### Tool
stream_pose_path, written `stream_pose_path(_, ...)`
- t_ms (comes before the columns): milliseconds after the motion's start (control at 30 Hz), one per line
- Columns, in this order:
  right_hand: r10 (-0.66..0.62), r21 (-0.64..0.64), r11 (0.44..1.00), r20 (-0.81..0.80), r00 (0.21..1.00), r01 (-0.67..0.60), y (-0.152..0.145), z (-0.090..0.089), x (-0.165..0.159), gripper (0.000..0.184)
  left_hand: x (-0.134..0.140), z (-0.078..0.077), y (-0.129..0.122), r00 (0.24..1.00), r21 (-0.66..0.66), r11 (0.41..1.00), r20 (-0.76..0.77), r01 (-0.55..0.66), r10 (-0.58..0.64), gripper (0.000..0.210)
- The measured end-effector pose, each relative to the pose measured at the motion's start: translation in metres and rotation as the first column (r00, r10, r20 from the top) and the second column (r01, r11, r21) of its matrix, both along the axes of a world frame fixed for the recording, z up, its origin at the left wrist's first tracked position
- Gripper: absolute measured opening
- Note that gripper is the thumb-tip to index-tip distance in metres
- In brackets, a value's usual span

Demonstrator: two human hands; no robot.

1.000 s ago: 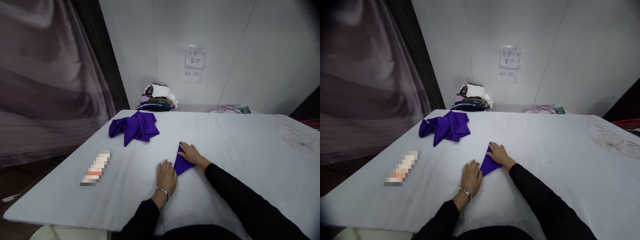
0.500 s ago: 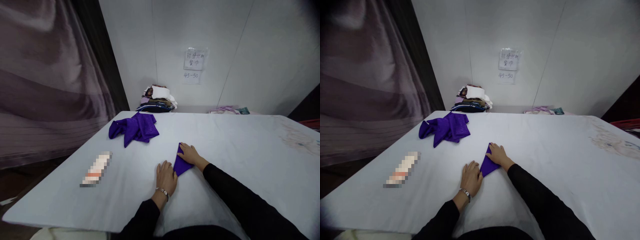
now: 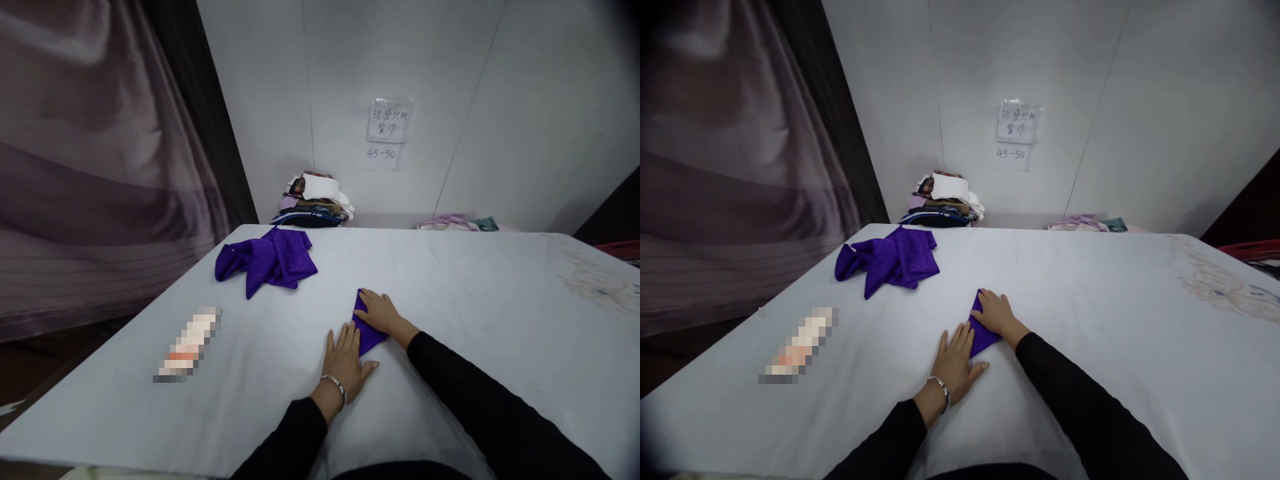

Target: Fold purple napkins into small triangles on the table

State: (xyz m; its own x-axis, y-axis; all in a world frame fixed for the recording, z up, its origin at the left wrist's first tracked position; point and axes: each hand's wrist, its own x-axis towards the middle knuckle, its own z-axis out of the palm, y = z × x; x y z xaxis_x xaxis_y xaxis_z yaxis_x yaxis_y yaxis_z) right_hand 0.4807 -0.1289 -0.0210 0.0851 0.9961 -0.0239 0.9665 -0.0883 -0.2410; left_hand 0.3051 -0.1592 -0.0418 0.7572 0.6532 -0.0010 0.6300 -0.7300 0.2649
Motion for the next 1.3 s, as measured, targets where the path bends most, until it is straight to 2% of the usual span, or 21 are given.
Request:
stream_pose_path(133, 0.021, 0.026, 0.999, 0.021, 1.000, -0.022, 0.000, -0.004, -0.001, 0.059, 0.000, 0.000, 0.000, 1.000, -0.001, 1.000, -0.009, 0.000, 0.000, 0.080)
stream_pose_path(367, 0.034, -0.020, 0.999, -0.032, 0.999, -0.034, 0.003, -0.005, 0.005, 0.062, 0.000, -0.001, -0.001, 1.000, 0.003, 1.000, -0.005, -0.002, 0.002, 0.083)
stream_pose_path(567, -0.018, 0.030, 0.999, -0.209, 0.978, 0.024, 0.008, 0.000, 0.016, 0.056, 0.000, -0.002, 0.000, 1.000, 0.036, 0.999, -0.019, 0.001, 0.000, 0.081)
stream_pose_path(700, -0.040, 0.126, 0.989, -0.291, 0.956, 0.080, -0.013, 0.000, 0.020, 0.055, 0.000, -0.005, 0.000, 1.000, 0.056, 0.998, -0.016, -0.001, 0.002, 0.081)
stream_pose_path(800, 0.023, 0.270, 0.960, -0.323, 0.946, 0.069, -0.043, -0.005, 0.017, 0.053, 0.000, -0.006, 0.001, 1.000, 0.057, 0.998, -0.012, -0.003, 0.004, 0.081)
stream_pose_path(867, 0.011, 0.309, 0.947, -0.307, 0.952, 0.088, -0.064, -0.010, 0.014, 0.051, 0.000, -0.007, 0.001, 1.000, 0.058, 0.998, -0.010, -0.004, 0.004, 0.081)
stream_pose_path(1033, -0.105, 0.253, 0.951, -0.271, 0.957, 0.176, -0.091, -0.015, 0.009, 0.052, 0.001, -0.005, 0.000, 1.000, 0.044, 0.999, -0.002, -0.010, 0.010, 0.080)
stream_pose_path(1300, -0.138, 0.167, 0.965, -0.343, 0.929, 0.204, -0.075, -0.023, 0.025, 0.050, 0.001, 0.012, -0.003, 1.000, -0.024, 0.999, -0.007, -0.031, 0.031, 0.077)
